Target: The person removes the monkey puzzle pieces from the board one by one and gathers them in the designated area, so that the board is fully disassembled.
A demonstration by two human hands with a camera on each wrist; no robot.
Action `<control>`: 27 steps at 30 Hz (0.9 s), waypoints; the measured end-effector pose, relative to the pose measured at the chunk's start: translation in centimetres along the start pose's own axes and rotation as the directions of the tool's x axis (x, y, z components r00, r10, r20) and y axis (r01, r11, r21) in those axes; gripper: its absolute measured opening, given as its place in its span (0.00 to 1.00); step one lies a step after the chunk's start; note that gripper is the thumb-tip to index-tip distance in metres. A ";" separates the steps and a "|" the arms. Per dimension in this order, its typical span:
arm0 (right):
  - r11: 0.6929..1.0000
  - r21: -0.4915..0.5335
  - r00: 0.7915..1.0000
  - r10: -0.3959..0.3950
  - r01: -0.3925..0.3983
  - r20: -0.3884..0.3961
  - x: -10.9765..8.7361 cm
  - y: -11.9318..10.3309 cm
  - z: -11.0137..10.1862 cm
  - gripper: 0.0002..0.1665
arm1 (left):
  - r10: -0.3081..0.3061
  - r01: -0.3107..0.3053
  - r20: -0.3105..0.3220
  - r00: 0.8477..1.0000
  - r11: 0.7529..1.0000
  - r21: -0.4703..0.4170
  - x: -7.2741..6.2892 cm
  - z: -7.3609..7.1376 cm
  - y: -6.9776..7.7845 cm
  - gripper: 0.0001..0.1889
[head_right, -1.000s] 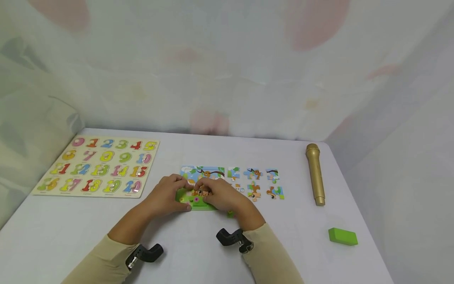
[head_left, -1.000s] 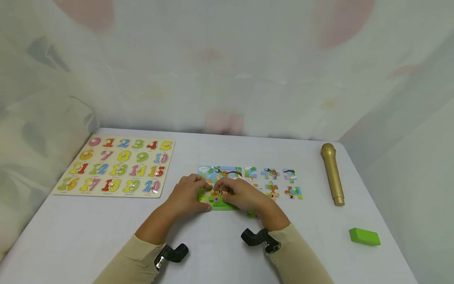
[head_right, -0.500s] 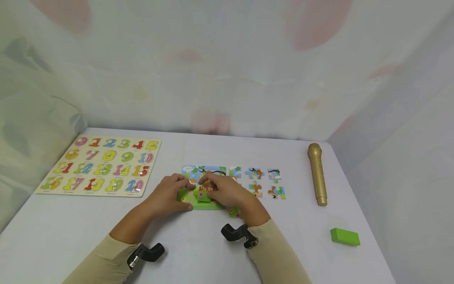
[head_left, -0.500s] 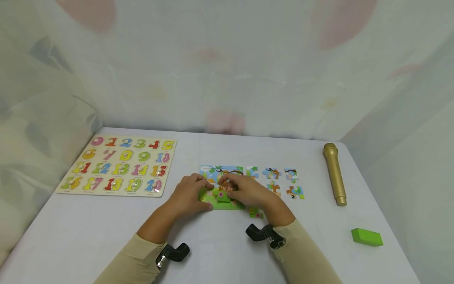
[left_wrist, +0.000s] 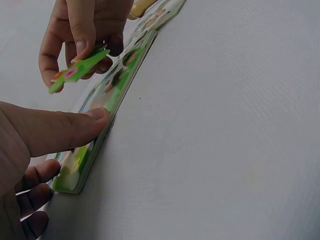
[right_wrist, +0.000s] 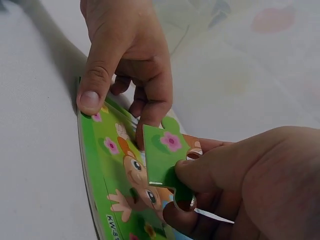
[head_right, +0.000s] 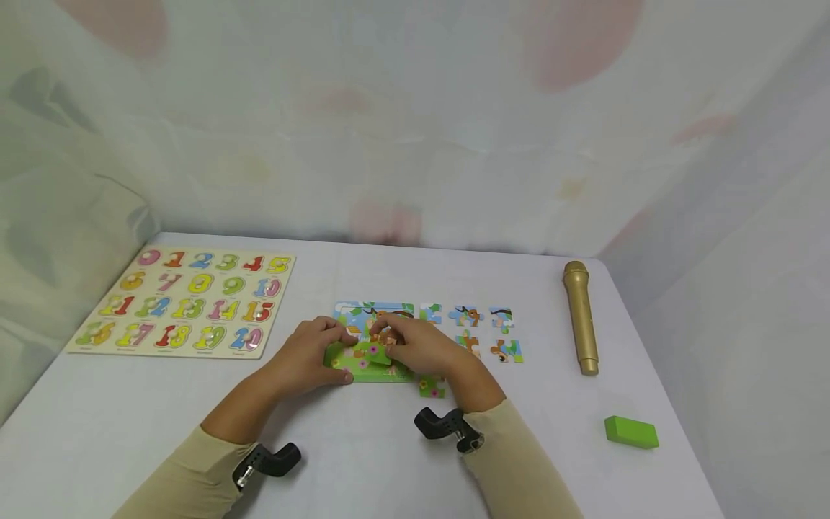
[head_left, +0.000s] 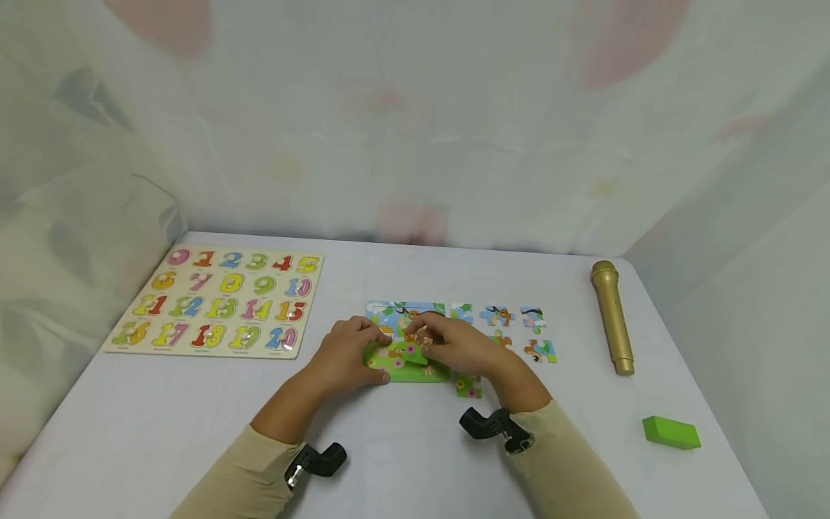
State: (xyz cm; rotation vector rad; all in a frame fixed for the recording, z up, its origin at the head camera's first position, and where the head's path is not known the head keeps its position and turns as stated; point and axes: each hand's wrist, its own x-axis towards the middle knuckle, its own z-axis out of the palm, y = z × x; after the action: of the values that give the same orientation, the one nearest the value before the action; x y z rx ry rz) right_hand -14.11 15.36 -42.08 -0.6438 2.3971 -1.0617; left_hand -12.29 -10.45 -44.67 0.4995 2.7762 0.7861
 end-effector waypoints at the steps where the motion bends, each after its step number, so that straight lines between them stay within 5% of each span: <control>1: 1.000 0.004 1.000 0.001 -0.001 0.002 -0.1 0.0 -0.1 0.18 | 0.002 -0.002 -0.002 1.000 1.000 0.000 0.0 0.0 0.0 0.30; 14: 0.986 0.146 0.996 0.066 -0.075 0.063 -2.4 1.1 -1.7 0.16 | -0.009 0.009 -0.001 1.000 1.000 -0.012 -0.1 0.1 0.2 0.30; 27: 0.988 0.136 0.997 0.073 -0.073 0.003 -4.7 3.0 -2.9 0.16 | -0.023 0.023 0.007 1.000 1.000 -0.012 -0.3 0.1 0.2 0.32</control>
State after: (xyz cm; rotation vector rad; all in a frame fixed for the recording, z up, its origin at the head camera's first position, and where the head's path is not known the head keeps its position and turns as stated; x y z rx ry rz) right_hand -12.64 21.45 -41.64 -0.5045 2.3071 -1.1823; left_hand -11.95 -10.32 -44.61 0.4659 2.7640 0.7944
